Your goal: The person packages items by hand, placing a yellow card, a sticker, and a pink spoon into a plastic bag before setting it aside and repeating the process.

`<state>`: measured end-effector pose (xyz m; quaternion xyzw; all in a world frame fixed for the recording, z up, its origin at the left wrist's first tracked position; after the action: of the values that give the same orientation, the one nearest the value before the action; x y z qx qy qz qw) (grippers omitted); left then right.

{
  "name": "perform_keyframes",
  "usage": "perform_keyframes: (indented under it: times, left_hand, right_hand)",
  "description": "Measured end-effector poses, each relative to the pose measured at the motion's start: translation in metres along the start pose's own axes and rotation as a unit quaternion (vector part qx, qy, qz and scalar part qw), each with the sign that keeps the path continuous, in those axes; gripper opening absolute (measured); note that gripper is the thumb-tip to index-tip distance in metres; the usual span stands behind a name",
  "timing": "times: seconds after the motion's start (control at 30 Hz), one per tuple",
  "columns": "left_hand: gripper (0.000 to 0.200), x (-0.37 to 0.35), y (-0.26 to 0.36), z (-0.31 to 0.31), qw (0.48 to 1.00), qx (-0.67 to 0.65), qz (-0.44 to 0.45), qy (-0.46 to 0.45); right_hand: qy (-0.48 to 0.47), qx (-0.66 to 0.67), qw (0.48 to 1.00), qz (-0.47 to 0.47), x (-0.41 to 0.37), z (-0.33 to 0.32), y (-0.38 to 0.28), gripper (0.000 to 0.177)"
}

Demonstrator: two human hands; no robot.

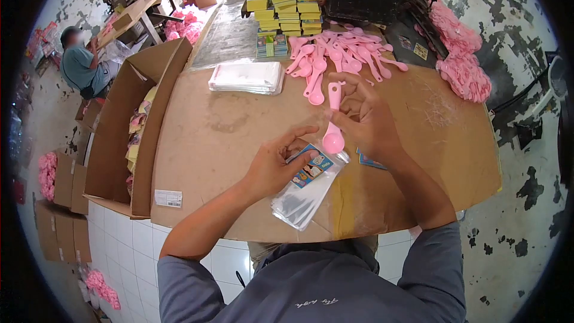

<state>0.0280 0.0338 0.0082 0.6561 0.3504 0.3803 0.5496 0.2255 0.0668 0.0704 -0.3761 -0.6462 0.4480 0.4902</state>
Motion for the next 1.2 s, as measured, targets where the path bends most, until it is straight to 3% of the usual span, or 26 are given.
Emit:
perform_keyframes:
  times: [0.1,0.2,0.3,0.5,0.6,0.7,0.8,0.9,1.2]
  left_hand:
    - [0.051,0.0,0.002,0.001,0.999,-0.029,-0.018,0.0]
    - [0.052,0.0,0.003,0.0,0.999,-0.032,-0.011,-0.002]
    - [0.052,-0.001,0.001,-0.001,1.0,-0.022,0.002,-0.008]
    - [0.049,-0.001,-0.001,0.001,1.0,-0.014,-0.004,-0.028]
    - [0.047,0.0,-0.005,0.002,0.999,-0.029,-0.012,-0.037]
    - [0.046,-0.001,0.002,0.003,0.998,-0.036,-0.019,-0.042]
    - [0.045,-0.001,0.006,0.001,0.997,-0.051,-0.029,-0.047]
    - [0.045,0.0,0.005,0.001,0.997,-0.057,-0.025,-0.043]
    - [0.046,0.0,0.009,0.0,0.997,-0.068,-0.008,-0.028]
  right_hand:
    - [-0.034,-0.047,0.998,0.004,0.0,-0.004,-0.008,0.051]
    - [-0.016,0.045,0.999,-0.006,0.001,-0.007,-0.003,0.047]
    - [0.018,0.054,0.998,-0.011,0.002,-0.008,-0.011,0.044]
    - [-0.044,-0.01,0.999,-0.03,-0.003,0.0,0.0,0.046]
    - [-0.032,0.002,0.998,-0.059,-0.001,0.002,0.001,0.047]
    - [0.009,-0.002,0.999,-0.053,0.0,0.0,0.002,0.045]
    - [-0.037,0.031,0.999,-0.017,-0.004,0.002,-0.005,0.044]
    - [0.028,0.039,0.999,-0.024,-0.004,0.003,0.001,0.044]
    - [0.037,0.08,0.995,-0.045,-0.002,-0.001,-0.001,0.042]
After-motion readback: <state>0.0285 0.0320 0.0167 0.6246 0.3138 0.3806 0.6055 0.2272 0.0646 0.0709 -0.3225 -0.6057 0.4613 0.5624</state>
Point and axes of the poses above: each hand's wrist, its own x-axis towards the middle knuckle, its own z-axis out of the palm, y = z × x, the point moved 3 cm from there along x, towards the middle knuckle, and after that the axes turned 4 degrees about x, right-handed, at the moved point
